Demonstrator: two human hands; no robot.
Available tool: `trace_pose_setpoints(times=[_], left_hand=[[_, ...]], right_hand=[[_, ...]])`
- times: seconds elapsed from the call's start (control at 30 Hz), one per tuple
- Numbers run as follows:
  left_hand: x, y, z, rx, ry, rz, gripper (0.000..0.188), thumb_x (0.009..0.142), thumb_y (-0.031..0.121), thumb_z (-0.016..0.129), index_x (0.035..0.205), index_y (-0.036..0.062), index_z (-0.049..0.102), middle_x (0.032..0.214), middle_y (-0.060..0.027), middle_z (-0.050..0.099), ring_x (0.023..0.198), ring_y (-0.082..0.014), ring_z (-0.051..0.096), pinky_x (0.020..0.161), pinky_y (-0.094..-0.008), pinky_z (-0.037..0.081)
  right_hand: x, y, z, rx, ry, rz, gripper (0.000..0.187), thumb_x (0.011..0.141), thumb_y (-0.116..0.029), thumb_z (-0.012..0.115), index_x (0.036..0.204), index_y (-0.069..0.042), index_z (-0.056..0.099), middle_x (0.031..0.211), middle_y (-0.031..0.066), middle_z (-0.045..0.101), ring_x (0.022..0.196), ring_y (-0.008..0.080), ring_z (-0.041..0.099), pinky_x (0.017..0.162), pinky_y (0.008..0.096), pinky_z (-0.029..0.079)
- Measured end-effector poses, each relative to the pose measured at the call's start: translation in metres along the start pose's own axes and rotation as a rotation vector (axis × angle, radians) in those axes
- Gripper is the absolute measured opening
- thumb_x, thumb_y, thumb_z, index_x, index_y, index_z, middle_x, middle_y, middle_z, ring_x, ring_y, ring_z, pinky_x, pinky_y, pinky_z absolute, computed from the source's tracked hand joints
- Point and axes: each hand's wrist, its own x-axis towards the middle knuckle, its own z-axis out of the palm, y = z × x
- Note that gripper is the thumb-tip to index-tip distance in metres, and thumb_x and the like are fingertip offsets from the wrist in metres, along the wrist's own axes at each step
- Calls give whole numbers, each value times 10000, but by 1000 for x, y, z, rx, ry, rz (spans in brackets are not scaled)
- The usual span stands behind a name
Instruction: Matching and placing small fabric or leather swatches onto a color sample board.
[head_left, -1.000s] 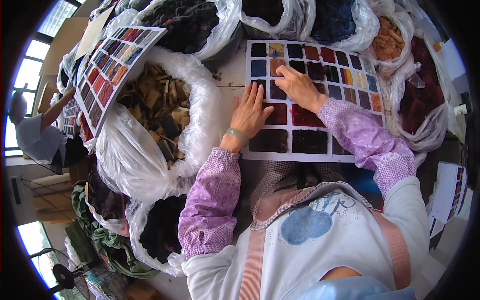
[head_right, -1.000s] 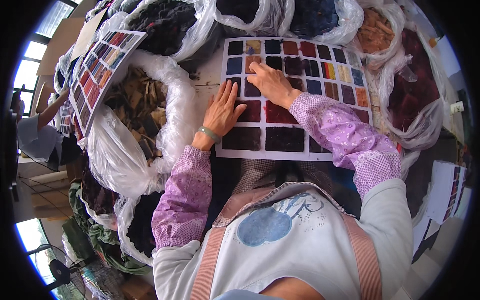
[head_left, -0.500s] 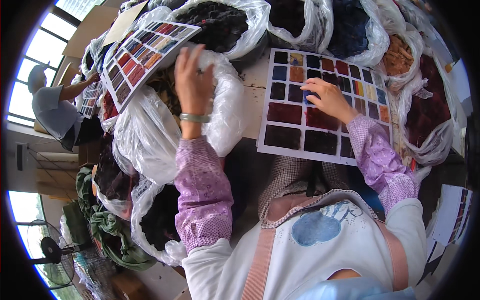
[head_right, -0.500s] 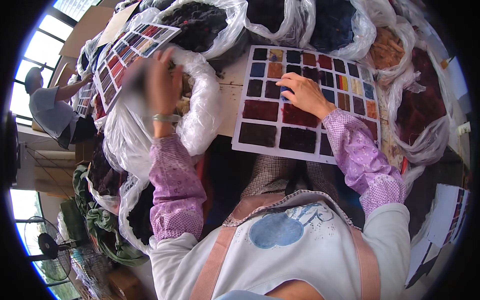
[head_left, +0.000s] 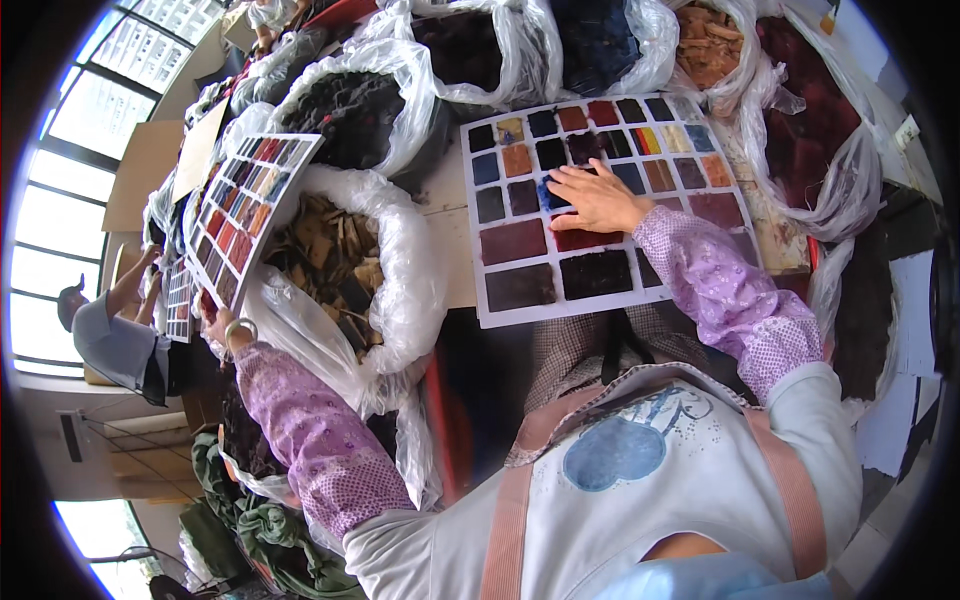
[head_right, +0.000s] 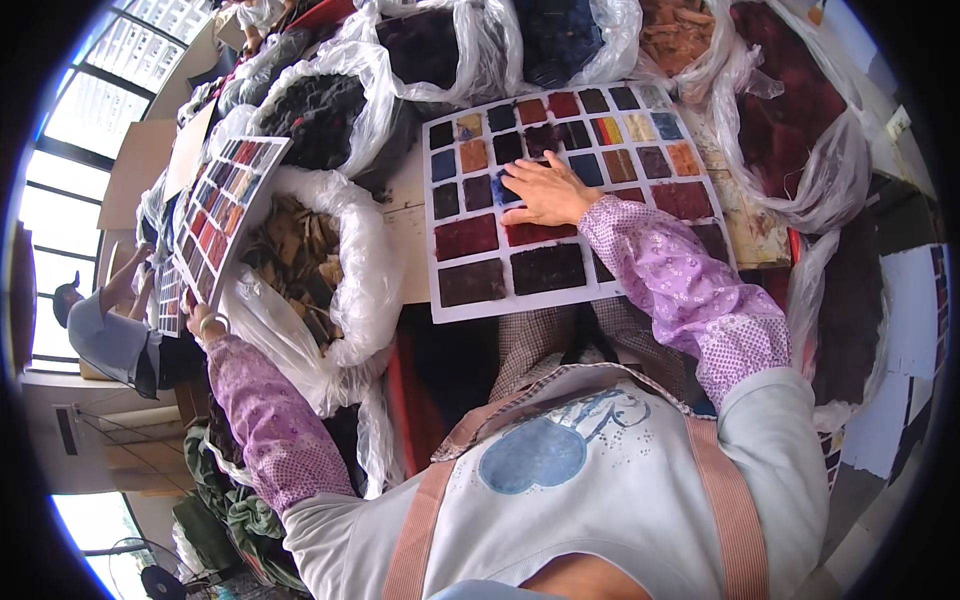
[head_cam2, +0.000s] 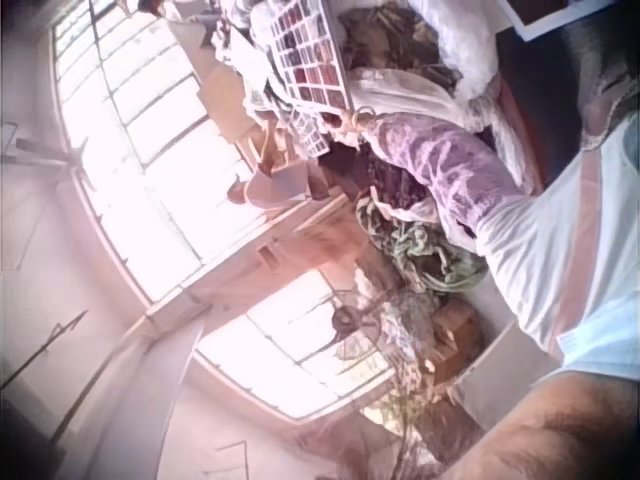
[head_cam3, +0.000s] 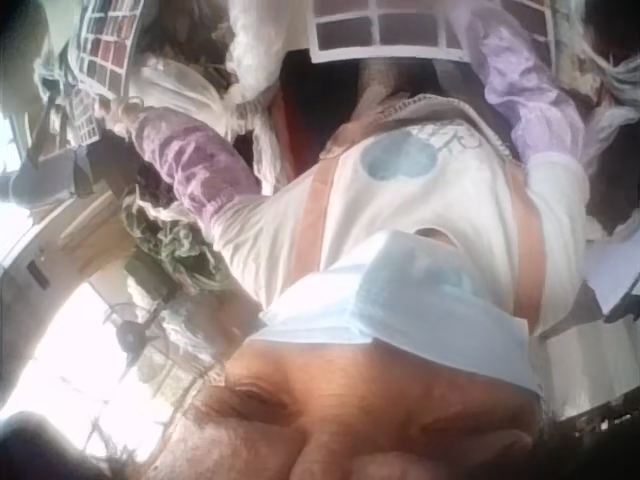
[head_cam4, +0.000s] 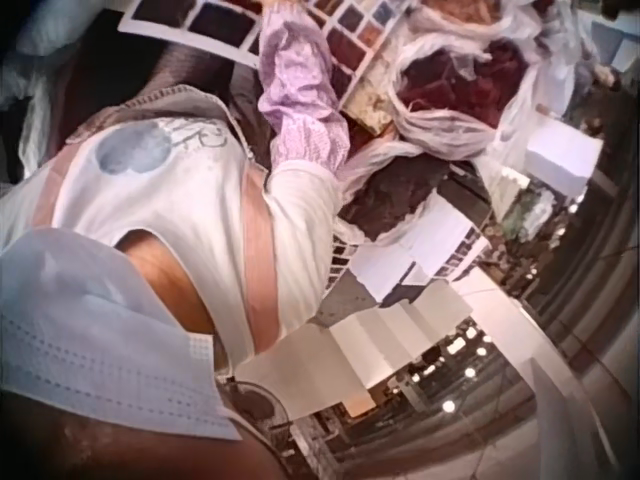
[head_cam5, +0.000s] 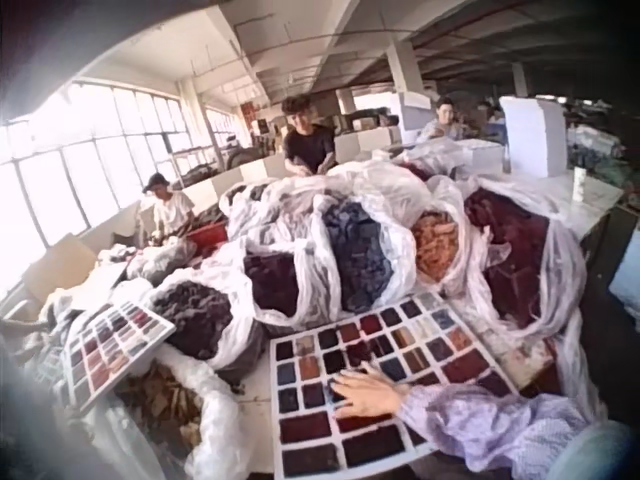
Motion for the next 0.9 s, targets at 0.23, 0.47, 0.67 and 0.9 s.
trace_pose_setpoints(times=[0.23, 0.47, 0.67, 0.9], left_hand=[[-74, 190, 1, -1042, -218, -769, 406, 758, 9, 569, 1147, 103, 501, 1024, -91, 535, 857, -190, 518, 740, -305, 508], [-110, 221, 11, -1171, -263, -951, 310, 740, -29, 598, 1029, -92, 503, 986, -128, 534, 867, -234, 512, 741, -303, 530], [-102, 264, -5, -1069, -164, -798, 402, 719, -61, 577, 1111, -44, 488, 987, -107, 499, 893, -204, 476, 784, -274, 490], [-113, 262, 14, -1187, -114, -1113, 287, 757, 96, 641, 1026, 57, 548, 995, -55, 502, 927, -220, 430, 757, -396, 483]], right_hand=[[-8, -28, -36, 475, 133, 14, 605, 819, -539, 449, 1130, -24, 508, 1088, 161, 560, 990, 286, 544, 905, 394, 370], [19, -83, -37, 894, -103, -59, 682, 823, -572, 423, 1211, -11, 424, 1022, 194, 579, 906, 305, 588, 815, 374, 438], [43, -109, -32, 980, -94, -163, 609, 835, -541, 438, 1201, -54, 451, 1015, 148, 587, 885, 261, 595, 790, 356, 449], [89, -146, -29, 1440, -361, 76, 521, 861, -462, 461, 1204, -71, 441, 989, 78, 561, 826, 150, 591, 704, 268, 486]])
